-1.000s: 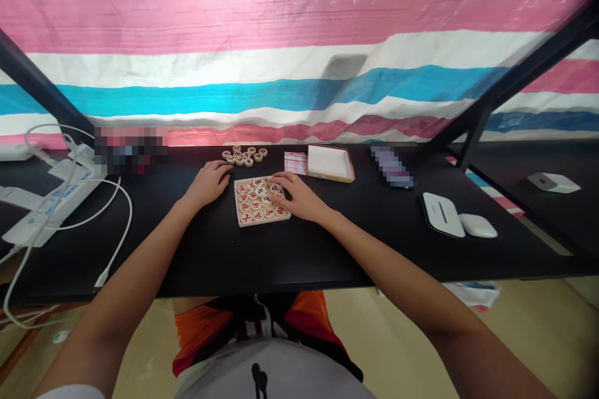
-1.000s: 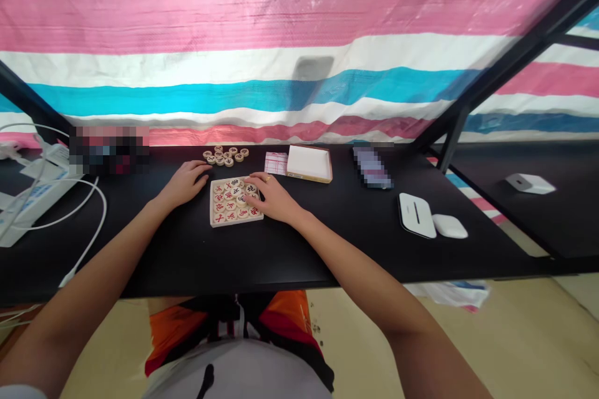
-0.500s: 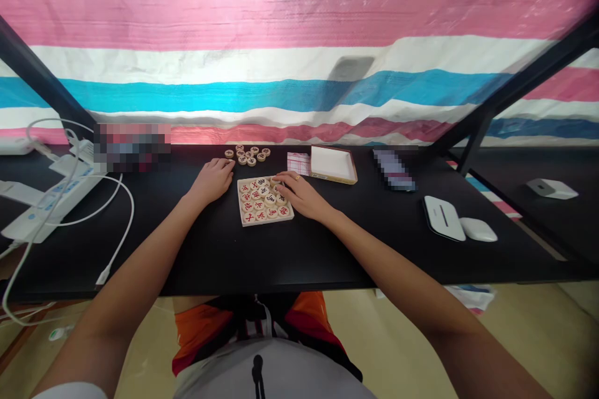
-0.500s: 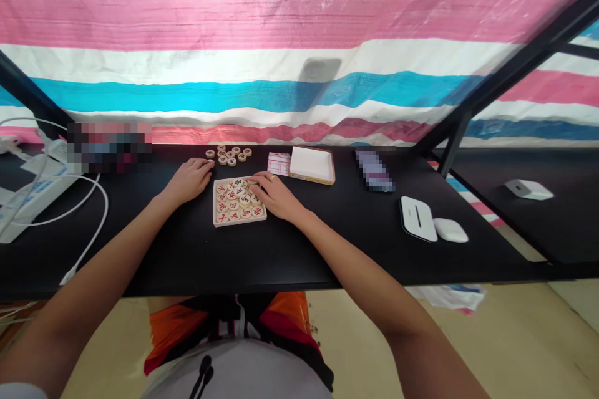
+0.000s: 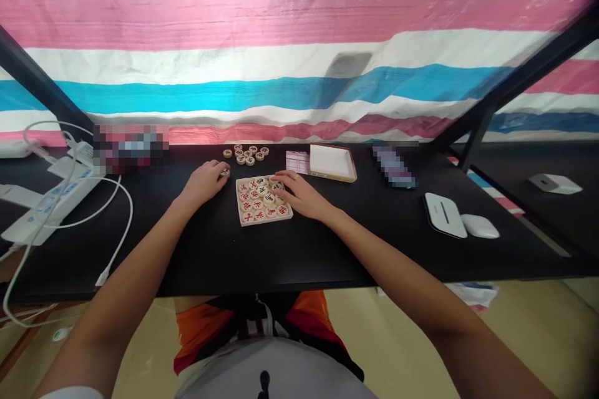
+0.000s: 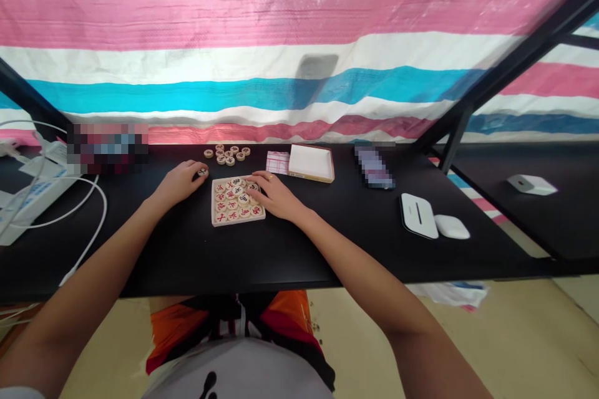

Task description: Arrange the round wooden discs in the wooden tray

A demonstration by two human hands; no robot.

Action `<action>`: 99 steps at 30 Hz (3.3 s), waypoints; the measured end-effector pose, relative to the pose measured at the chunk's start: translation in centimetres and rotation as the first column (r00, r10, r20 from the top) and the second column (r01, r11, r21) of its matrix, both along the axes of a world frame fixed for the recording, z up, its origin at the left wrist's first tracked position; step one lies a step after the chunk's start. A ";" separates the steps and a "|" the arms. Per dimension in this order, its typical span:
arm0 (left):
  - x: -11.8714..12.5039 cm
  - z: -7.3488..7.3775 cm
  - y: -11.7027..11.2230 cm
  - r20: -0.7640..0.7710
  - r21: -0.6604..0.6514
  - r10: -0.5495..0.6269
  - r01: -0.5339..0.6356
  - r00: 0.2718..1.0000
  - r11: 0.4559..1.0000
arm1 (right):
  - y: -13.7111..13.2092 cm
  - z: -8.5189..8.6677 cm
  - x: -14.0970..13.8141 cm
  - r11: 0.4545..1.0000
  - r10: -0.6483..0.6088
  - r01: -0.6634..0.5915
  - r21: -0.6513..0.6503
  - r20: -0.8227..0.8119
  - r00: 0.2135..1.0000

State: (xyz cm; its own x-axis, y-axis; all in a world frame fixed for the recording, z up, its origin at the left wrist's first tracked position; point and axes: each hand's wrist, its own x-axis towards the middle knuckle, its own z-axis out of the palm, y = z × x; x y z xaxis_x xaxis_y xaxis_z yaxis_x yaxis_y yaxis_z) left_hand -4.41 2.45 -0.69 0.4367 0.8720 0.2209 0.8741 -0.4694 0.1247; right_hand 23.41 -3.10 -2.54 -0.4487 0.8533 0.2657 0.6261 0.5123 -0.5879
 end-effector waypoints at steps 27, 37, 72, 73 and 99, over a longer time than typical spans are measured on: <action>3.6 -0.1 -2.7 0.022 -0.006 -0.410 0.410 0.912 0.912 | 0.1 0.1 0.2 1.000 0.010 -0.010 -0.002 0.008 1.000; 3.5 -0.5 -2.5 0.045 0.017 -0.402 0.402 0.915 0.916 | 0.4 -0.1 0.4 0.999 0.024 -0.023 0.033 -0.011 1.000; 2.4 -0.5 -1.7 0.210 -0.021 -0.288 0.299 0.934 0.954 | 6.1 -1.1 1.1 0.989 -0.012 -0.015 0.148 0.178 0.984; 2.3 -0.5 -1.6 0.230 -0.061 -0.268 0.288 0.936 0.956 | 7.0 -1.0 0.8 0.988 -0.021 -0.012 0.156 0.208 0.978; 2.5 -1.3 -0.7 0.190 -0.080 -0.238 0.257 0.952 0.963 | 9.2 -0.3 0.0 0.956 -0.085 -0.039 0.291 0.400 0.913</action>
State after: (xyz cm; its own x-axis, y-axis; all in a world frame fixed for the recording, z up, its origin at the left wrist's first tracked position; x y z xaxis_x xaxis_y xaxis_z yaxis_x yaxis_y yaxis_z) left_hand -1.92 1.74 -2.01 0.6038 0.7634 0.2293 0.6915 -0.6447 0.3258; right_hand 23.42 6.10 -2.85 -0.5510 0.7786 0.3001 0.7905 0.6023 -0.1112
